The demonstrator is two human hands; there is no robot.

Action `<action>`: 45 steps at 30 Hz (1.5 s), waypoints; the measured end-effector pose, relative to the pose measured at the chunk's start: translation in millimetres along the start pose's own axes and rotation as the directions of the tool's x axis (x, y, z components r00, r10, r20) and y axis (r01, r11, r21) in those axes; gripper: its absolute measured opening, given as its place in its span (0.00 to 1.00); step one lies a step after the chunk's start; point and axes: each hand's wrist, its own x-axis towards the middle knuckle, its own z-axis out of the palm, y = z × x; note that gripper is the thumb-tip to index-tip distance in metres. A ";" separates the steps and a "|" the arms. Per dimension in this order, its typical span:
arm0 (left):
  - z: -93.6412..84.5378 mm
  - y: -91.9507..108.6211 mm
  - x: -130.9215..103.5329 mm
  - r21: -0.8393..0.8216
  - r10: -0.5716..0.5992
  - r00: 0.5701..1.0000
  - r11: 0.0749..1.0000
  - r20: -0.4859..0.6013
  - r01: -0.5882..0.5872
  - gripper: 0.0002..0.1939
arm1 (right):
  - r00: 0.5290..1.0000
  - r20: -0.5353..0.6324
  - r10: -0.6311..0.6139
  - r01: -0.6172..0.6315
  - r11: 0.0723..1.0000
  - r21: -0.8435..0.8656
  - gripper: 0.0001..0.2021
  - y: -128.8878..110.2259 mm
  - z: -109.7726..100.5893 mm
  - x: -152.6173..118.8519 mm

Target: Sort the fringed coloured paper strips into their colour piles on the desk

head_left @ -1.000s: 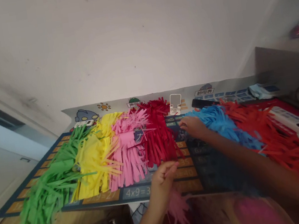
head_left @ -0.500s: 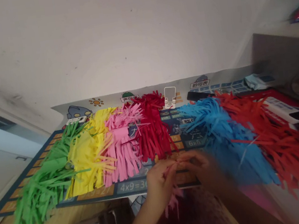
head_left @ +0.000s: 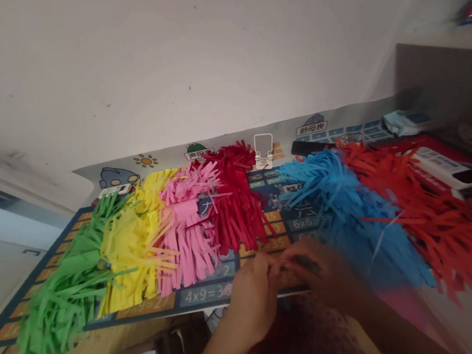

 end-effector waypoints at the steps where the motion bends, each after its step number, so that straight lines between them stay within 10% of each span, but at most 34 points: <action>1: 0.5 -0.5 -0.2 0.000 0.012 1.000 1.000 0.011 -0.012 0.12 | 0.999 0.011 0.040 -0.040 0.999 0.033 0.05 1.7 0.8 -0.2; 7: -1.4 -6.6 -2.3 -0.146 0.069 0.998 0.987 0.008 -0.067 0.13 | 0.976 0.092 0.196 -0.211 0.956 0.205 0.08 8.9 -1.3 -0.2; 14: -2.4 -7.9 1.1 -0.123 0.292 0.937 0.940 -0.194 -0.318 0.06 | 0.993 0.118 -0.029 0.021 0.997 0.072 0.12 -5.8 -2.8 -0.5; 21: -2.8 -5.1 -3.2 -0.378 0.018 0.988 0.923 -0.150 -0.075 0.04 | 0.988 0.051 0.143 -0.148 0.984 0.097 0.08 -9.1 -3.0 -4.7; 25: 2.2 -1.7 -2.0 -0.734 -0.244 0.969 0.664 -0.029 0.145 0.06 | 0.961 0.151 0.231 -0.269 0.906 0.326 0.10 -6.4 0.0 -6.1; 30: 11.6 -0.7 0.1 -0.876 -0.278 0.959 0.444 0.064 0.187 0.07 | 0.959 0.058 0.278 -0.282 0.908 0.310 0.08 -7.0 3.9 -4.3; 38: 13.2 -2.2 1.5 -0.828 -0.262 0.965 0.537 0.022 0.165 0.06 | 0.984 -0.001 0.176 -0.172 0.963 0.210 0.07 -2.7 5.8 -7.7; 45: 10.1 -5.8 7.1 -0.536 -0.059 0.987 0.843 -0.149 -0.030 0.03 | 0.981 -0.104 0.161 -0.148 0.982 0.120 0.08 -6.3 9.6 -5.9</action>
